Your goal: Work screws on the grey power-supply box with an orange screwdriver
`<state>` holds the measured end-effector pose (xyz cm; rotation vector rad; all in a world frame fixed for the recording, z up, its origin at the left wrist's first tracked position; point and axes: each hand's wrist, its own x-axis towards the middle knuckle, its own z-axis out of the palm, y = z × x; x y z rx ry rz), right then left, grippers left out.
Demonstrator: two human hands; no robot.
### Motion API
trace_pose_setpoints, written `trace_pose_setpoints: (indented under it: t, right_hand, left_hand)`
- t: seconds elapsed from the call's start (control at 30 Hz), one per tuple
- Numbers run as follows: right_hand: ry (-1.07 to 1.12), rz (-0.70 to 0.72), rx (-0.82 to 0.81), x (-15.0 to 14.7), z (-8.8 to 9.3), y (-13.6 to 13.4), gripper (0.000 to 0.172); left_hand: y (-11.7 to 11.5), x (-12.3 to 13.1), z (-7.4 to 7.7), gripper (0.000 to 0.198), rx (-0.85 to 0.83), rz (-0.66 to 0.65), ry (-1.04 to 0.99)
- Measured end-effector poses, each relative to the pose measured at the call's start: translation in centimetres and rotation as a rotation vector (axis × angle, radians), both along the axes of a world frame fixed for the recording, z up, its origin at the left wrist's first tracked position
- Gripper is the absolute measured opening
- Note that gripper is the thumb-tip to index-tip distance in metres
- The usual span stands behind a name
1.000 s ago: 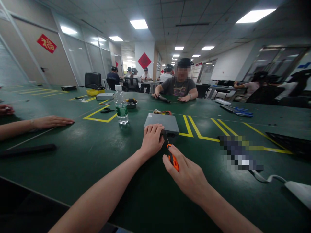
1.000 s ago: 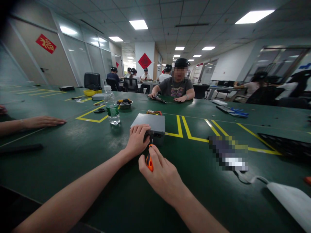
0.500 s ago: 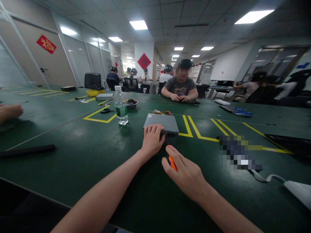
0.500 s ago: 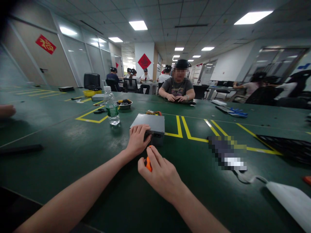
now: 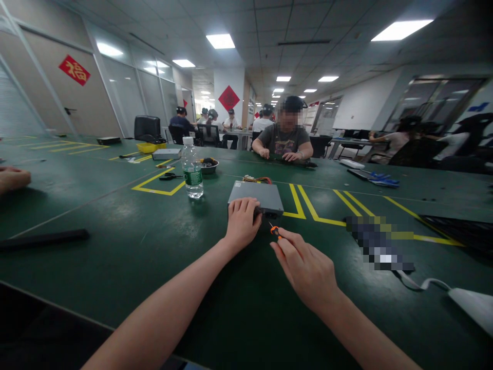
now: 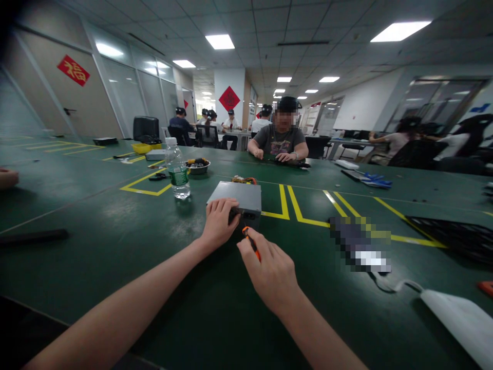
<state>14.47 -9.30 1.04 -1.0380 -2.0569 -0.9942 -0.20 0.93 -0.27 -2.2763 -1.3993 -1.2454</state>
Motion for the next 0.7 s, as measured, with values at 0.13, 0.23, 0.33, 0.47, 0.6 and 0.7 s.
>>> trace_pose_setpoints:
  t: [0.13,0.23,0.33,0.47,0.6,0.7]
  right_hand:
    - [-0.029,0.006,-0.003,-0.01,0.00,-0.05,0.014]
    - [-0.022,0.009,-0.008,-0.03,-0.03,-0.04,0.014]
    - [-0.020,0.012,-0.009,-0.12,0.06,-0.08,0.014]
    - [-0.039,0.027,-0.018,-0.33,0.31,-0.22,0.015]
    - [-0.040,0.037,-0.023,-0.32,0.43,-0.34,0.017]
    - [-0.014,0.056,-0.008,-0.03,0.65,-0.54,0.018]
  left_hand:
    - [-0.02,0.01,0.01,0.023,-0.003,0.001,-0.010]
    - [0.03,0.03,0.00,0.023,-0.009,0.002,-0.010]
    - [0.08,0.06,-0.03,0.023,-0.015,0.009,-0.013]
    - [0.06,0.11,-0.02,0.023,-0.015,0.011,-0.018]
    - [0.02,0.15,-0.02,0.022,-0.013,0.016,-0.029]
    - [-0.02,0.13,-0.02,0.022,-0.012,0.017,-0.031]
